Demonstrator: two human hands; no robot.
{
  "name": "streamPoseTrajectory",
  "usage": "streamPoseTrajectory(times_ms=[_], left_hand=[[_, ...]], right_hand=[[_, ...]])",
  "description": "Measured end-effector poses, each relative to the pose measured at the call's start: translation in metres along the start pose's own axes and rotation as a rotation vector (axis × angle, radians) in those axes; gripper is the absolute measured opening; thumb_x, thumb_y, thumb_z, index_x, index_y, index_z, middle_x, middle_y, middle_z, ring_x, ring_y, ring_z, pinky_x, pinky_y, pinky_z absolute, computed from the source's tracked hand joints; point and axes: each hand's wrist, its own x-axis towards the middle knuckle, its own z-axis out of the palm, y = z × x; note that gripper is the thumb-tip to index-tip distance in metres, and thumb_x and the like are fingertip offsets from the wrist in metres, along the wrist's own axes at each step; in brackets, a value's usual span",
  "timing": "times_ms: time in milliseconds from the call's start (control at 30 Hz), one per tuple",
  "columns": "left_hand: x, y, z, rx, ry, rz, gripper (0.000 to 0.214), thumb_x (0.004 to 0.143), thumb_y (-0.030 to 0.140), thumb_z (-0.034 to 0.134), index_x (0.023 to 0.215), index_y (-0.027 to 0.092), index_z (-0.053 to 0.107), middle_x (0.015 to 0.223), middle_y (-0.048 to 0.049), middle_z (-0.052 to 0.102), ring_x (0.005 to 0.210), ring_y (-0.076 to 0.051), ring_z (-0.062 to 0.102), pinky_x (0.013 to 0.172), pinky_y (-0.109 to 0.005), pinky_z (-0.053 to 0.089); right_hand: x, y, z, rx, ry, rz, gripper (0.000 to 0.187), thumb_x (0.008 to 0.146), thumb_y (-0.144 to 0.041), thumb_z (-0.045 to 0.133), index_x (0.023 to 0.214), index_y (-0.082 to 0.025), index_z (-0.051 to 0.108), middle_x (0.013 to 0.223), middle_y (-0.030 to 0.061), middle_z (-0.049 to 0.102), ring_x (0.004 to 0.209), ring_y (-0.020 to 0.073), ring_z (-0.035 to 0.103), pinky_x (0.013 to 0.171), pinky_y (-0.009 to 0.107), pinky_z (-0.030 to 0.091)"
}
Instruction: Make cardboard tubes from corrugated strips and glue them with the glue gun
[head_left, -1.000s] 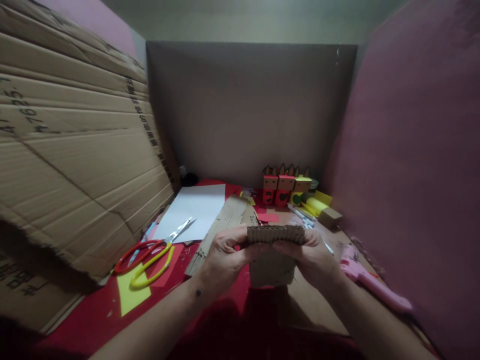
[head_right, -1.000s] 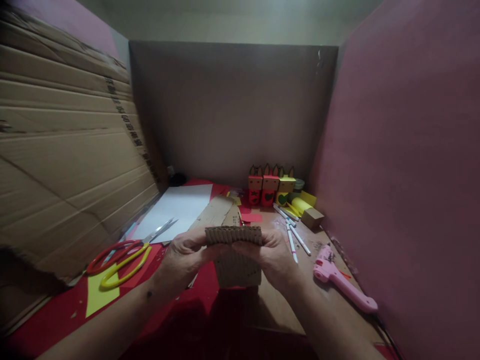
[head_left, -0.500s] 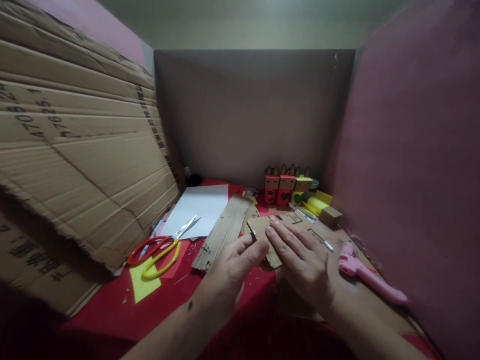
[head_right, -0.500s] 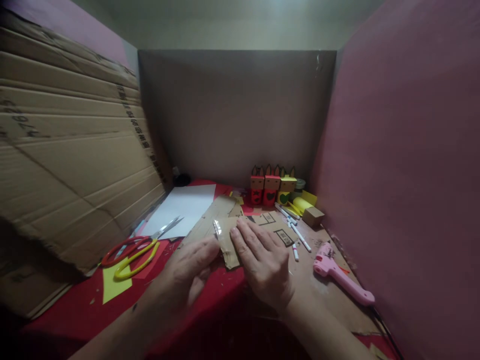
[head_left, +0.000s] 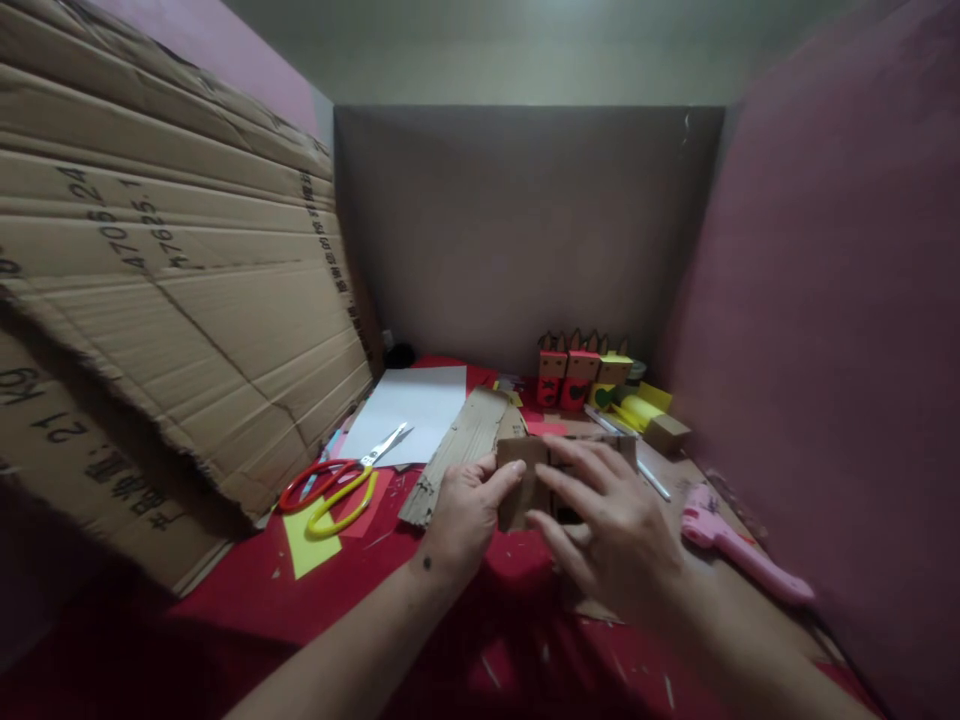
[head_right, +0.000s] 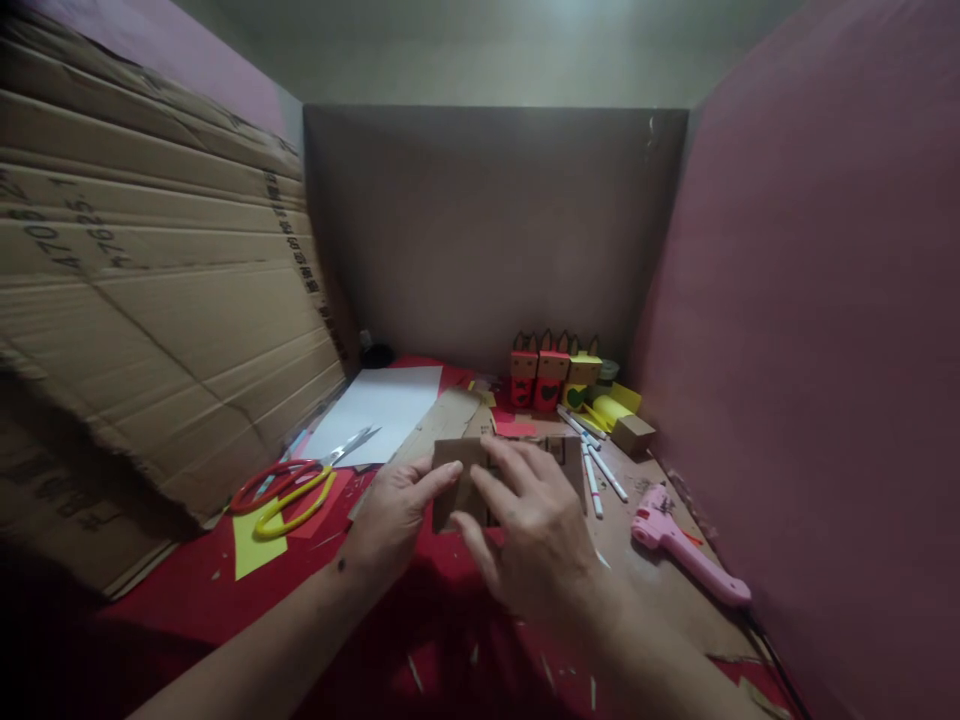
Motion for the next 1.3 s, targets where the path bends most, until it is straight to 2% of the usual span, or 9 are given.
streamPoseTrajectory(times_ms=[133, 200, 267, 333, 567, 800, 1033, 1167, 1300], left_hand=[[-0.015, 0.013, 0.001, 0.133, -0.165, 0.014, 0.021, 0.079, 0.024, 0.055, 0.092, 0.014, 0.068, 0.076, -0.0034, 0.065, 0.067, -0.013, 0.056, 0.06, -0.023, 0.045], [-0.023, 0.019, 0.003, 0.242, -0.199, 0.043, 0.02, 0.079, 0.019, 0.05, 0.088, 0.015, 0.068, 0.079, -0.003, 0.064, 0.069, -0.012, 0.054, 0.058, -0.021, 0.042], [-0.028, 0.024, 0.004, 0.34, -0.211, 0.056, 0.02, 0.079, 0.017, 0.048, 0.082, 0.014, 0.068, 0.076, -0.0027, 0.063, 0.067, -0.012, 0.052, 0.056, -0.021, 0.04], [-0.031, 0.027, 0.003, 0.387, -0.214, 0.057, 0.02, 0.078, 0.02, 0.049, 0.075, 0.013, 0.067, 0.072, -0.0027, 0.061, 0.066, -0.013, 0.052, 0.055, -0.022, 0.039], [-0.035, 0.036, -0.001, 0.318, -0.246, -0.044, 0.02, 0.076, 0.028, 0.054, 0.077, 0.012, 0.066, 0.07, -0.0031, 0.061, 0.065, -0.015, 0.054, 0.058, -0.026, 0.042], [-0.035, 0.02, -0.015, 0.208, -0.245, -0.116, 0.017, 0.072, 0.025, 0.061, 0.079, 0.01, 0.065, 0.072, -0.0036, 0.064, 0.068, -0.015, 0.056, 0.063, -0.027, 0.043], [-0.035, 0.023, -0.019, 0.165, -0.311, -0.174, 0.012, 0.071, 0.019, 0.059, 0.074, 0.01, 0.067, 0.069, -0.0048, 0.065, 0.07, -0.017, 0.059, 0.068, -0.03, 0.045], [-0.035, 0.023, -0.021, 0.194, -0.32, -0.177, 0.013, 0.073, 0.018, 0.056, 0.075, 0.01, 0.066, 0.07, -0.0047, 0.065, 0.064, -0.014, 0.057, 0.062, -0.028, 0.043], [-0.032, 0.021, -0.025, 0.19, -0.342, -0.156, 0.013, 0.074, 0.017, 0.055, 0.077, 0.011, 0.067, 0.072, -0.0047, 0.065, 0.065, -0.014, 0.056, 0.062, -0.027, 0.042]], right_hand=[[0.027, 0.006, -0.023, 0.103, -0.111, 0.115, 0.046, 0.077, -0.029, 0.06, 0.119, -0.009, 0.054, 0.113, 0.0151, 0.059, 0.102, 0.0265, 0.051, 0.086, 0.041, 0.042], [0.039, 0.01, -0.029, 0.239, -0.315, 0.215, 0.034, 0.076, -0.03, 0.062, 0.106, -0.015, 0.063, 0.088, 0.0086, 0.066, 0.078, 0.0206, 0.057, 0.068, 0.033, 0.045], [0.046, 0.013, -0.032, 0.441, -0.507, 0.273, 0.017, 0.078, -0.031, 0.06, 0.082, -0.017, 0.069, 0.066, 0.002, 0.063, 0.06, 0.0139, 0.052, 0.054, 0.026, 0.04], [0.048, 0.015, -0.031, 0.655, -0.572, 0.337, 0.017, 0.077, -0.032, 0.061, 0.072, -0.018, 0.069, 0.059, -0.0009, 0.058, 0.056, 0.0111, 0.048, 0.05, 0.022, 0.035], [0.04, 0.004, -0.028, 0.882, -0.457, 0.551, 0.014, 0.071, -0.03, 0.066, 0.066, -0.017, 0.067, 0.059, -0.0018, 0.058, 0.057, 0.0101, 0.048, 0.053, 0.022, 0.035], [0.026, 0.003, -0.011, 1.071, -0.318, 0.821, 0.015, 0.07, -0.031, 0.067, 0.063, -0.018, 0.064, 0.057, -0.003, 0.056, 0.052, 0.0085, 0.046, 0.048, 0.021, 0.032], [0.014, 0.01, 0.01, 1.383, -0.474, 1.036, 0.021, 0.066, -0.037, 0.071, 0.068, -0.017, 0.066, 0.061, 0.0005, 0.062, 0.052, 0.0104, 0.054, 0.05, 0.022, 0.037], [0.013, 0.011, 0.009, 1.522, -0.465, 0.988, 0.019, 0.065, -0.033, 0.072, 0.072, -0.016, 0.068, 0.064, 0.0015, 0.066, 0.055, 0.0105, 0.057, 0.053, 0.022, 0.041], [0.014, 0.012, 0.008, 1.568, -0.563, 0.977, 0.018, 0.064, -0.027, 0.074, 0.078, -0.016, 0.069, 0.069, 0.002, 0.068, 0.059, 0.0127, 0.061, 0.058, 0.025, 0.045]])
